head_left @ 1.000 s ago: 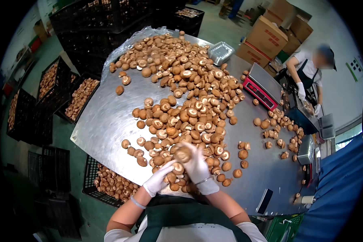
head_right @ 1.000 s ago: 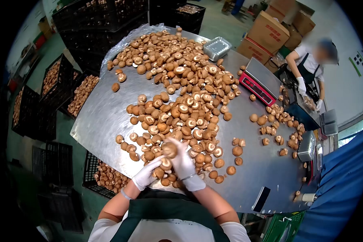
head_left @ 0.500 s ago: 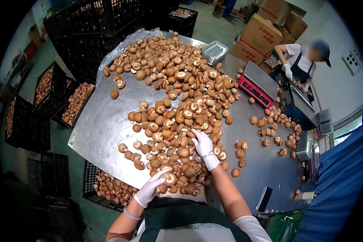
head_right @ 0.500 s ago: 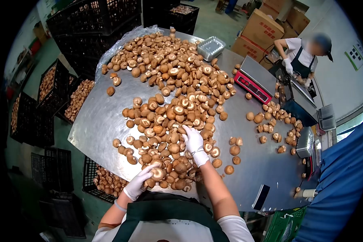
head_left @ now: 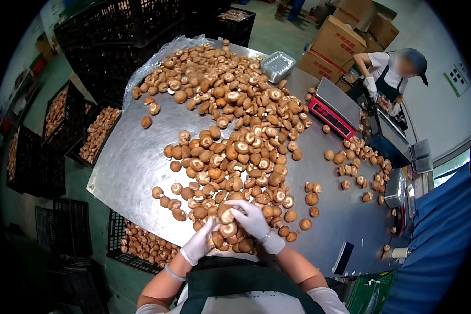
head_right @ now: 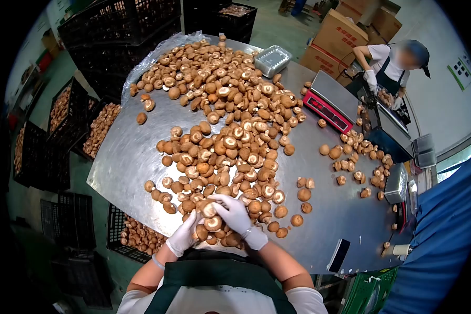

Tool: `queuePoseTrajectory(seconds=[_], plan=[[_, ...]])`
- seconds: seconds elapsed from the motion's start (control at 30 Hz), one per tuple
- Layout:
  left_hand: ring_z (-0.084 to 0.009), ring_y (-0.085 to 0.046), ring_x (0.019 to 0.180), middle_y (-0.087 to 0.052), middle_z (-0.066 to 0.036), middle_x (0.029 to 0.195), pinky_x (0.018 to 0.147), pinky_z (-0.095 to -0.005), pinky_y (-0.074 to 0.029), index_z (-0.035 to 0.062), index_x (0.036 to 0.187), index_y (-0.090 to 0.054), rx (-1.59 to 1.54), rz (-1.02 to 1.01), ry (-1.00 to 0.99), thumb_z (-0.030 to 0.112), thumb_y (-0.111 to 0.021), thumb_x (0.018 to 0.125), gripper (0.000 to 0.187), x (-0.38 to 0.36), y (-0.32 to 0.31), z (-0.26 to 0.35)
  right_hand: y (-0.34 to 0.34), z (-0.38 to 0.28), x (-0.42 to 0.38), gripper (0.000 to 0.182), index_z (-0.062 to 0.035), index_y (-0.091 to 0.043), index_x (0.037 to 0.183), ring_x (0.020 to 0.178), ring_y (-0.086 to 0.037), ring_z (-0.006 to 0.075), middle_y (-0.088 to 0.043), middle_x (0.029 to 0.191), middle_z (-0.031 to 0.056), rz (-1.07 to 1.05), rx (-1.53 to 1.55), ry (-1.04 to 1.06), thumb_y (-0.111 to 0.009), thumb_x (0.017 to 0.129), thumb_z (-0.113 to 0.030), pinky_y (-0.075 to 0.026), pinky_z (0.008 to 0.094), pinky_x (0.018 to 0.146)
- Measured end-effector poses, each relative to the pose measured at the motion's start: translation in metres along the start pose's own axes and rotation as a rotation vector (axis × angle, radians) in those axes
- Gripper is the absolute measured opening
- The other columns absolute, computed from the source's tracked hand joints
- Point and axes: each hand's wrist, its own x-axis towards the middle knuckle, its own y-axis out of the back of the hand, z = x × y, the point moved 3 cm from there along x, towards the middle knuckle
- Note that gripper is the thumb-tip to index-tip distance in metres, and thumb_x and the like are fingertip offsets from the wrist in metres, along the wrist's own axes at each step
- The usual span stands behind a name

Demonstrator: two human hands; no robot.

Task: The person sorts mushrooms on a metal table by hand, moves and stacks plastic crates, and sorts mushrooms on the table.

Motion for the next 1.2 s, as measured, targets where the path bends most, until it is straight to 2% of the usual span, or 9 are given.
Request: queuePoseTrajectory(seconds=[0.23, 0.33, 0.53, 0.77, 0.9, 0.93, 0.97, 1.07, 1.2], plan=[[-0.0211, -0.050, 0.116, -0.048, -0.011, 0.128, 0.098, -0.0325, -0.042, 0.0034, 0.135, -0.036, 0.403, 0.172, -0.297, 0.046, -0.032, 0.099, 0.056, -0.017, 0.021, -0.019, -0.080, -0.042, -0.013, 0.037, -0.0096, -0.058, 0.120, 0.092, -0.062, 0.0295, -0.063, 0.107, 0.0125, -0.375, -0.359, 0.429, -0.061, 0.085, -0.022, -0.049, 0.0330, 0.081], [-0.0195, -0.047, 0.119, -0.049, -0.010, 0.126, 0.096, -0.0333, -0.043, 0.0054, 0.135, -0.036, -0.089, 0.142, -0.079, 0.051, -0.025, 0.098, 0.060, -0.027, 0.033, -0.007, -0.061, -0.026, -0.006, 0.034, -0.0057, -0.057, 0.119, 0.101, -0.059, 0.0227, -0.060, 0.113, 0.0122, -0.256, -0.091, 0.270, -0.060, 0.086, -0.014, -0.048, 0.0319, 0.085], [-0.0246, -0.040, 0.127, -0.040, -0.013, 0.138, 0.107, -0.0345, -0.030, 0.0048, 0.131, -0.045, 0.544, 0.238, -0.562, 0.032, -0.029, 0.100, 0.044, -0.036, -0.006, 0.018, -0.061, 0.025, -0.019, 0.057, -0.0156, -0.019, 0.146, 0.127, -0.039, 0.0230, -0.030, 0.145, 0.0091, -0.365, 0.834, -0.352, -0.041, 0.098, -0.037, -0.046, 0.0401, 0.093], [-0.0322, -0.048, 0.121, -0.053, -0.018, 0.126, 0.103, -0.0378, -0.036, -0.0001, 0.122, -0.052, 1.167, 0.183, -0.772, 0.009, -0.058, 0.084, 0.039, -0.028, -0.047, 0.029, -0.013, 0.048, -0.017, 0.052, -0.0099, -0.045, 0.128, 0.085, -0.060, 0.0218, -0.058, 0.108, 0.0124, -0.284, 1.184, -0.409, -0.041, 0.095, -0.049, -0.053, 0.0344, 0.070], [-0.0302, -0.057, 0.101, -0.062, -0.013, 0.108, 0.089, -0.0370, -0.044, 0.0037, 0.108, -0.061, 1.249, 0.331, -0.845, 0.014, -0.063, 0.083, 0.027, -0.021, -0.022, 0.029, 0.094, 0.028, 0.010, 0.054, -0.0066, -0.052, 0.103, 0.066, -0.051, 0.0155, -0.056, 0.094, 0.0123, 0.242, 1.434, -0.262, -0.038, 0.092, -0.058, -0.045, 0.0237, 0.054], [-0.0298, -0.058, 0.099, -0.063, -0.013, 0.105, 0.088, -0.0367, -0.045, 0.0032, 0.105, -0.062, 1.263, 0.381, -0.830, 0.014, -0.063, 0.083, 0.024, -0.020, -0.012, 0.029, 0.142, 0.061, 0.021, 0.058, -0.0032, -0.053, 0.095, 0.063, -0.047, 0.0148, -0.054, 0.090, 0.0114, -0.097, 1.618, 0.187, -0.035, 0.092, -0.058, -0.046, 0.0239, 0.055], [-0.0295, -0.059, 0.097, -0.064, -0.013, 0.103, 0.087, -0.0364, -0.045, 0.0028, 0.101, -0.063, 1.276, 0.430, -0.815, 0.014, -0.064, 0.082, 0.022, -0.019, -0.001, 0.030, 0.173, 0.036, 0.015, 0.062, -0.0008, -0.053, 0.088, 0.061, -0.044, 0.0158, -0.051, 0.086, 0.0119, 0.417, 1.662, 0.039, -0.031, 0.093, -0.058, -0.050, 0.0272, 0.060], [-0.0294, -0.059, 0.086, -0.064, -0.013, 0.091, 0.079, -0.0359, -0.047, 0.0022, 0.094, -0.065, 1.326, 0.677, -0.836, 0.013, -0.065, 0.080, 0.018, -0.020, 0.026, 0.048, 0.266, 0.088, 0.006, 0.067, 0.0029, -0.035, 0.132, 0.114, -0.051, 0.0322, -0.047, 0.128, 0.0208, 1.045, 1.612, 0.159, -0.054, 0.089, -0.046, -0.048, 0.0443, 0.095], [-0.0291, -0.056, 0.081, -0.061, -0.011, 0.083, 0.073, -0.0383, -0.046, 0.0048, 0.090, -0.066, 1.492, 0.840, -0.867, 0.012, -0.067, 0.075, 0.016, -0.009, 0.050, 0.073, 0.185, 0.053, 0.029, 0.055, -0.0021, -0.044, 0.129, 0.104, -0.057, 0.0242, -0.052, 0.124, 0.0152, 0.710, 0.832, 0.073, -0.058, 0.088, -0.036, -0.052, 0.0373, 0.086]])
